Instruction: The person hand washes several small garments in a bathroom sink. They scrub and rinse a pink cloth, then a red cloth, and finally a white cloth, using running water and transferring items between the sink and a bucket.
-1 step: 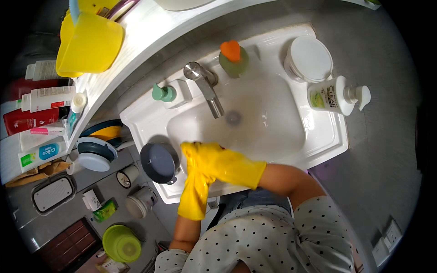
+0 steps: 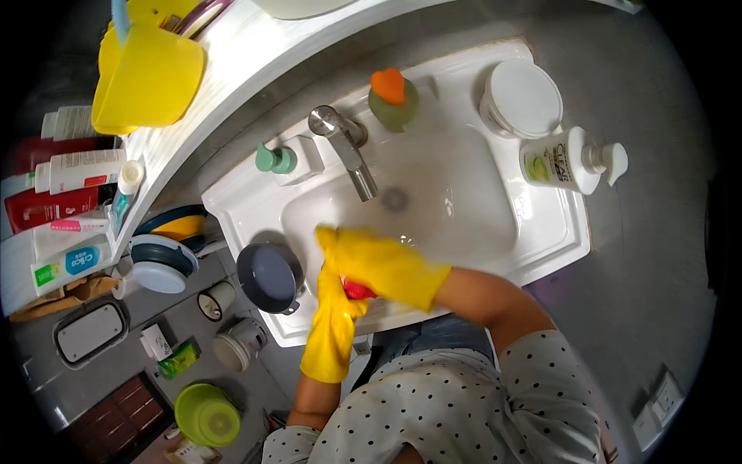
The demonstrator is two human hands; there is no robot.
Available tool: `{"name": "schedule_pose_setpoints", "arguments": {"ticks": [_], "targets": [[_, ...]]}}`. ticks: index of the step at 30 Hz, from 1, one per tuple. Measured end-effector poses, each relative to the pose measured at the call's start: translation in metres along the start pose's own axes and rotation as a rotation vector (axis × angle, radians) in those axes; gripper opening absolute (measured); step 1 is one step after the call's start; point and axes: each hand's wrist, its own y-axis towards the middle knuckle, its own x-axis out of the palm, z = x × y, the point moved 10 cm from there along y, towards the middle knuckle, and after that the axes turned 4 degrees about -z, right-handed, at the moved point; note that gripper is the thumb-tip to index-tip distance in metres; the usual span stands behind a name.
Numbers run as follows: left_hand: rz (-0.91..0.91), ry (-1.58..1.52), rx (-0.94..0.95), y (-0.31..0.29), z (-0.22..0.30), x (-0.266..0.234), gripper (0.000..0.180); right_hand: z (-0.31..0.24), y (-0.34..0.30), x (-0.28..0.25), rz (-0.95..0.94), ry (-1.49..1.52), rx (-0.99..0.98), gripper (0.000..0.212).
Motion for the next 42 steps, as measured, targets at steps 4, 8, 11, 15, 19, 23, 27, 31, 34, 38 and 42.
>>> {"name": "schedule_pose_setpoints", "arguments": {"ticks": [4,8,11,15,19,23,27,31,34,38,42], "targets": [[0.234,0.122,-0.167,0.014,0.026,-0.010,0.025,-0.006,0.014,-0.001,-0.021,-0.049,0.001,0.031],[0.219,-0.210,-0.371,-0.011,-0.024,-0.017,0.029,-0.024,-0.006,0.016,-0.030,-0.075,-0.086,0.030],[0.280,-0.682,-0.588,-0.012,-0.023,0.025,0.031,0.031,0.025,-0.006,-0.089,0.005,0.134,0.029],[-0.056,-0.539,-0.329,0.004,-0.026,0.012,0.034,-0.038,-0.011,0.018,-0.038,-0.108,-0.085,0.029],[-0.094,-0.474,-0.437,-0.003,-0.004,0.046,0.037,0.043,0.006,-0.012,-0.026,0.072,0.151,0.029],[0.446,-0.564,-0.469,-0.026,0.038,0.019,0.034,0.048,-0.018,-0.043,0.302,0.567,-0.005,0.028],[0.348,-0.604,-0.364,-0.025,0.067,0.021,0.027,0.003,-0.045,-0.053,0.408,0.268,-0.308,0.032],[0.033,-0.904,-0.132,-0.001,0.010,0.005,0.026,-0.051,-0.052,-0.004,0.230,-0.016,-0.253,0.030],[0.327,-0.693,-0.406,-0.012,0.029,0.038,0.024,0.007,-0.011,0.000,0.025,0.041,0.050,0.027],[0.458,-0.486,-0.239,-0.001,-0.010,-0.014,0.021,-0.019,-0.017,0.008,0.064,0.059,-0.015,0.023],[0.204,-0.089,-0.356,-0.013,0.033,0.011,0.018,0.023,-0.012,-0.002,0.056,0.122,0.092,0.022]]}}
